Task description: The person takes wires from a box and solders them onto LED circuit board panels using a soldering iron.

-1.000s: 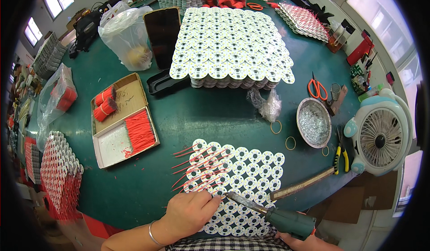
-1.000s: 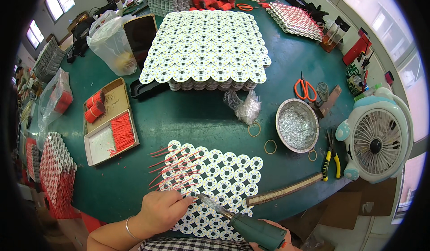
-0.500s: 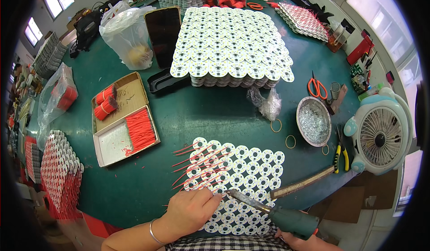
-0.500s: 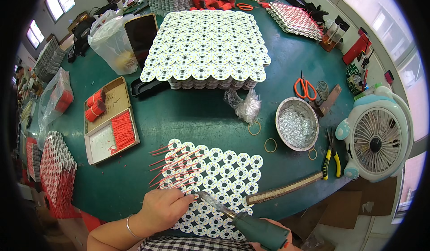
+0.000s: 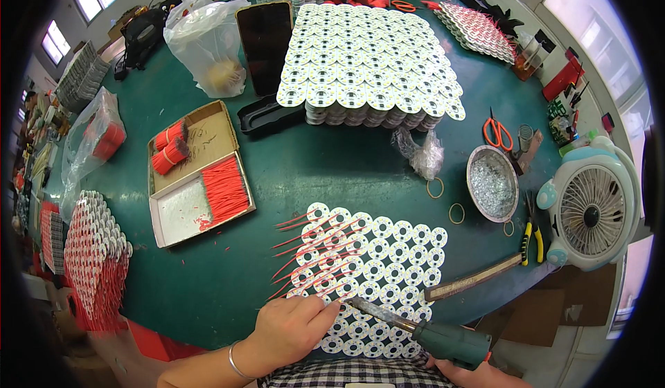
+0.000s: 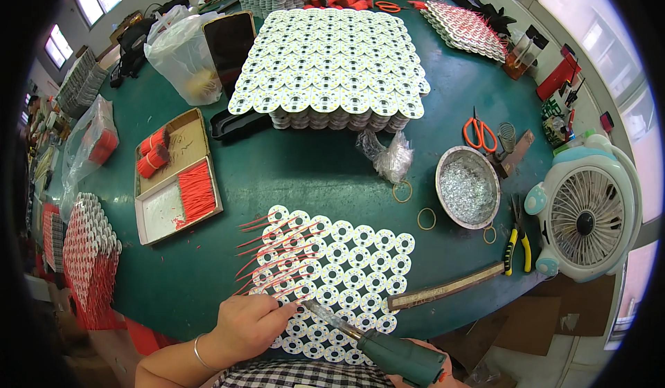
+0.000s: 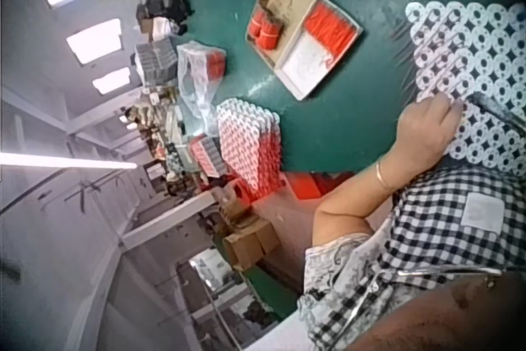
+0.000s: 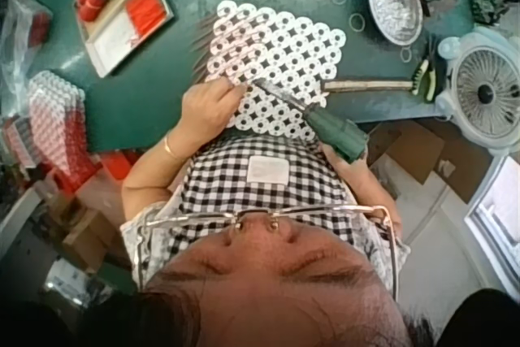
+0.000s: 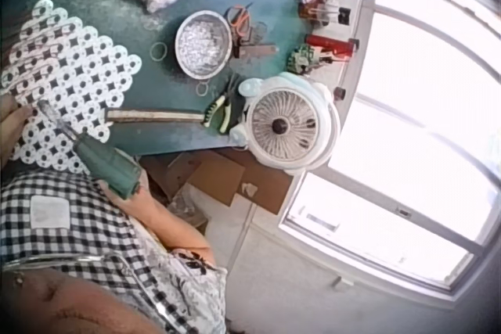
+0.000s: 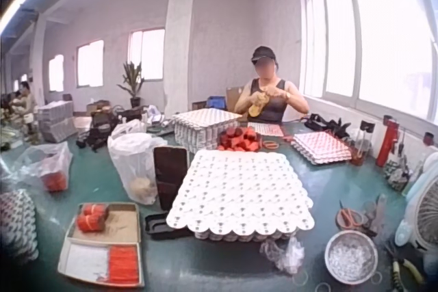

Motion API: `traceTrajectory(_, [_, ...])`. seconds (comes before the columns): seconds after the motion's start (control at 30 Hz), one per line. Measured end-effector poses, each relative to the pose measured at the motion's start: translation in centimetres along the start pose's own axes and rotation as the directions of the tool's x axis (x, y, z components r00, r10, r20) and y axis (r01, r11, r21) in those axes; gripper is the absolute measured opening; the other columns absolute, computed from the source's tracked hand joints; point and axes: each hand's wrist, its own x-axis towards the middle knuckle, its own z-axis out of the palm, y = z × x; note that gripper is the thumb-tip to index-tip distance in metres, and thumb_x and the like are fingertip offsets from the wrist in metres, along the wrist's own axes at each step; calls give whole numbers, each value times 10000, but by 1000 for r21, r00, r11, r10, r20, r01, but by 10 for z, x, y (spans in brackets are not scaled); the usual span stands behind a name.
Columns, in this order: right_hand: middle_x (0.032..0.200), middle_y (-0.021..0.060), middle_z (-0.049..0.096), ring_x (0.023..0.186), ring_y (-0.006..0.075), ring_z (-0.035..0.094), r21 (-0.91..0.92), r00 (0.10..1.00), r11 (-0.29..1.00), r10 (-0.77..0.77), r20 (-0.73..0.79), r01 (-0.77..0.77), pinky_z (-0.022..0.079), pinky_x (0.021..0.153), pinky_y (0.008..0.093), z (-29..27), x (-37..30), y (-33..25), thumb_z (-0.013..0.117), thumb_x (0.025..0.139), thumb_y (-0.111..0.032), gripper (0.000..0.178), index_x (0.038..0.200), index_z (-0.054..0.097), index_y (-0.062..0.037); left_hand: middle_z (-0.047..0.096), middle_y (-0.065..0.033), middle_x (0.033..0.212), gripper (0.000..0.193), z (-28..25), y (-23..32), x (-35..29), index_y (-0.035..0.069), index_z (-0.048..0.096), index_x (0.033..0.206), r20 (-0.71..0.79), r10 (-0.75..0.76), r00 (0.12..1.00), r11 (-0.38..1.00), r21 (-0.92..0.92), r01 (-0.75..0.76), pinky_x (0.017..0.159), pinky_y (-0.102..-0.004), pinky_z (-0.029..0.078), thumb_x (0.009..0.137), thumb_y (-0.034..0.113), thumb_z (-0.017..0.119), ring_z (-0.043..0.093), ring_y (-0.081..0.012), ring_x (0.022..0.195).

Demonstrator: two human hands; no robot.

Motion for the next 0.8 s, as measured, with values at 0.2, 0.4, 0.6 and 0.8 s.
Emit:
traceTrajectory(0.2, [868,125,624,685,204,603,0,999,999,38,14,-38,468,619,313,1,-7,3,655,744,-61,243,965,601,25,434,17,628,168,0,0,-3,110,632,855,14,2,1000,1000,31,-2,413,-243,352,692,131,596,470,-102,485])
traceTrajectory(0.4, [878,129,623,718,209,599,53,996,995,87,29,-88,468,630,313,3,-5,3,649,753,-73,261,986,593,30,437,17,631,146,3,-2,-6,113,625,837,-4,7,1000,1000,23,-7,415,-242,355,695,133,600,471,-102,492])
traceTrajectory(0.6, [945,147,622,788,234,608,56,999,997,52,17,-53,471,680,325,5,-1,-2,657,761,-102,281,1006,589,18,439,20,634,139,1,0,-4,113,625,833,-7,9,1000,999,44,-9,423,-241,359,696,132,602,474,-101,498])
traceTrajectory(0.8, [994,144,612,808,240,611,10,998,998,-67,6,67,472,675,315,6,0,13,650,780,-159,313,1039,579,1,441,21,637,137,1,1,-4,113,624,832,-10,0,1000,999,51,1,430,-244,363,697,131,602,474,-102,502])
